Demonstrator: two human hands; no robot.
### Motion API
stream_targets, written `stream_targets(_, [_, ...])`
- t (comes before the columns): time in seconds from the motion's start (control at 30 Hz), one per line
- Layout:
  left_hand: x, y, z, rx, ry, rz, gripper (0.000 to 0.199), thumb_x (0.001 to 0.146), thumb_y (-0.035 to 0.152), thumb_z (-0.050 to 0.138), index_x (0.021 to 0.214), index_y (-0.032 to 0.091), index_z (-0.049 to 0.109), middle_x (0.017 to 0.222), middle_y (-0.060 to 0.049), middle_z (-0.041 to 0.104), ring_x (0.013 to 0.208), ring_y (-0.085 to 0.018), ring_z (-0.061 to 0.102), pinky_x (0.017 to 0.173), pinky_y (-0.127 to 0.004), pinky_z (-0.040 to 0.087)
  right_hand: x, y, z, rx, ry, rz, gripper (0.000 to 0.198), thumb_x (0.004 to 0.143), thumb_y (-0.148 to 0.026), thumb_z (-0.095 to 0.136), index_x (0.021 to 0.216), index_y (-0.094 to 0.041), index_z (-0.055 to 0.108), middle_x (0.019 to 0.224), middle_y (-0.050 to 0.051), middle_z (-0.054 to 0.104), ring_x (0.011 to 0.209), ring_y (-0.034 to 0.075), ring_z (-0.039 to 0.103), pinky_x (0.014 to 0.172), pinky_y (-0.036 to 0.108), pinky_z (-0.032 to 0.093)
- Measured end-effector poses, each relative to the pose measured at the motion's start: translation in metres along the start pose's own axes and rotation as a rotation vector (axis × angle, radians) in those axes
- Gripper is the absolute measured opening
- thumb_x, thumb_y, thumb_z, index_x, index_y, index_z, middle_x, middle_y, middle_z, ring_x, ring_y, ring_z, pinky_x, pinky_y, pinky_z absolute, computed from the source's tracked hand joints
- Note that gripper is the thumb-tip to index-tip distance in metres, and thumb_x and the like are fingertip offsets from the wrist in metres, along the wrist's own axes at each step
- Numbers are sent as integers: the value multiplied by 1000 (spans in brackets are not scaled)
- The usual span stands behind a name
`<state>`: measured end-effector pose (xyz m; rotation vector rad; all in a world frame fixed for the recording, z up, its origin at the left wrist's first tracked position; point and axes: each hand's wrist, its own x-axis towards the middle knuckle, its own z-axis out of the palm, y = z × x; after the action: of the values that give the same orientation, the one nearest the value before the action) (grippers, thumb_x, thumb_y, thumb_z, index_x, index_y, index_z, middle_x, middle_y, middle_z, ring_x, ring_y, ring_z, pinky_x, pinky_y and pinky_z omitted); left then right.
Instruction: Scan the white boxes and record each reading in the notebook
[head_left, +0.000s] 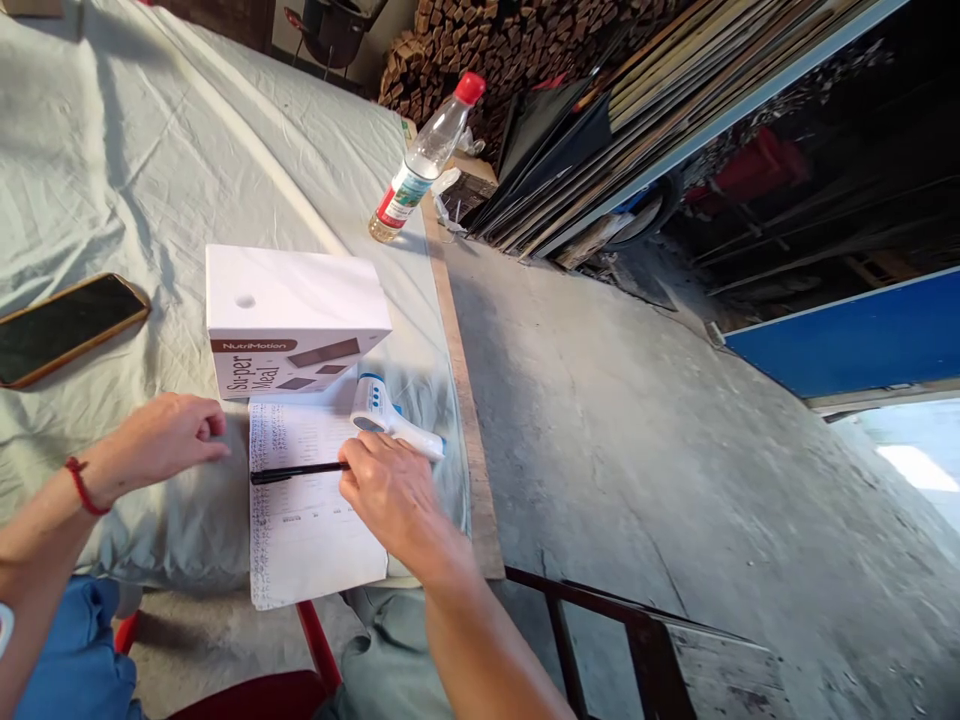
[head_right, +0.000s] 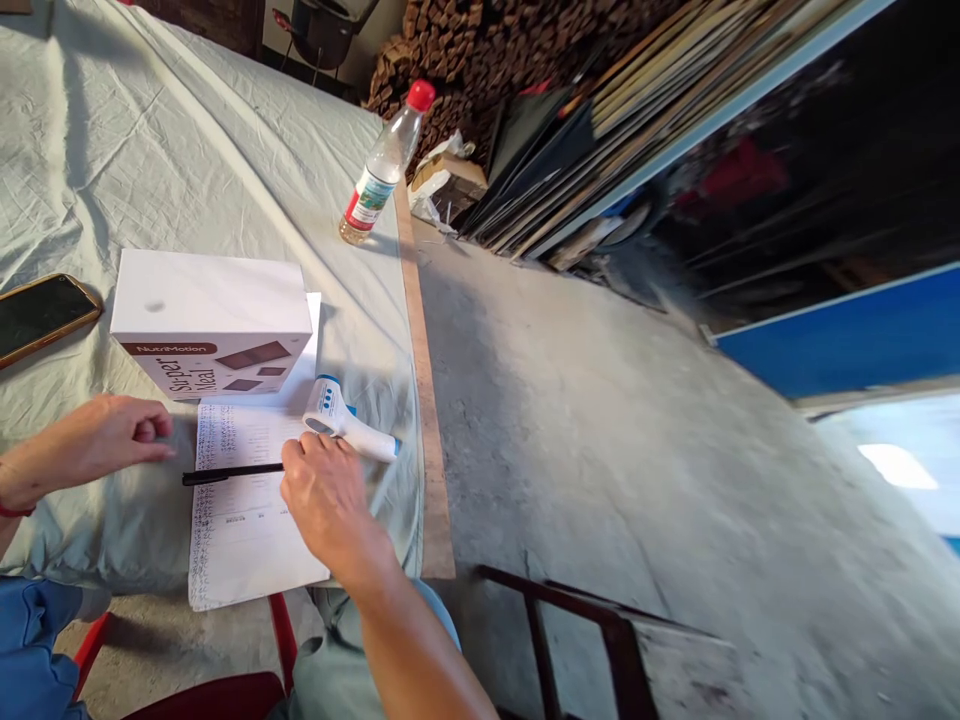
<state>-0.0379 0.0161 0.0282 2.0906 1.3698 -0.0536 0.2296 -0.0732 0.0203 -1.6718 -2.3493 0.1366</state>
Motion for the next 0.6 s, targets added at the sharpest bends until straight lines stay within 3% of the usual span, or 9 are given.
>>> stream_targets(0.1, [-3,-11,-12,68,230,-121,18,78,38,67,79,22,59,72,1,64,64,-19,59,56,-29,39,-2,-3,9,10,-116,-33,28,74,5,56,65,-21,54,68,3,59,66,19,55,63,32,36])
stream_targets(0.23, [3,-9,-13,-131,432,-33,47,77,41,67,117,20,53,117,-6,62,91,-23,64,75,-33,51,-1,9,6,33,-92,-30,18,79,-5,67,73,-21,61,72,3,61,71,21,58,65,33,39])
stream_targets(0.3, [10,-8,-10,-297,423,32,61,74,41,67,128,22,46,127,-8,59,98,-25,65,77,-35,55,1,29,-1,9,4,35,16,81,-16,73,94,-23,67,88,6,65,83,25,61,70,34,44])
stream_targets(0.4, [21,-11,-6,-452,338,127,60,74,39,64,129,26,45,123,-7,63,93,-25,68,74,-34,58,8,64,-4,-77,87,208,42,75,-23,78,116,-23,65,110,11,65,98,29,61,76,35,47])
stream_targets(0.53, [28,-16,-6,-530,327,153,58,75,43,66,127,23,49,120,-9,67,89,-24,68,76,-35,59,19,86,-2,85,-93,338,42,70,-19,76,111,-21,69,98,7,68,84,25,65,68,30,46])
stream_targets(0.6, [28,-14,-7,-583,331,167,64,78,48,66,133,20,47,129,-13,63,92,-25,67,77,-36,59,22,85,-7,248,-85,378,38,68,-17,71,106,-21,71,95,6,67,81,23,65,68,29,46])
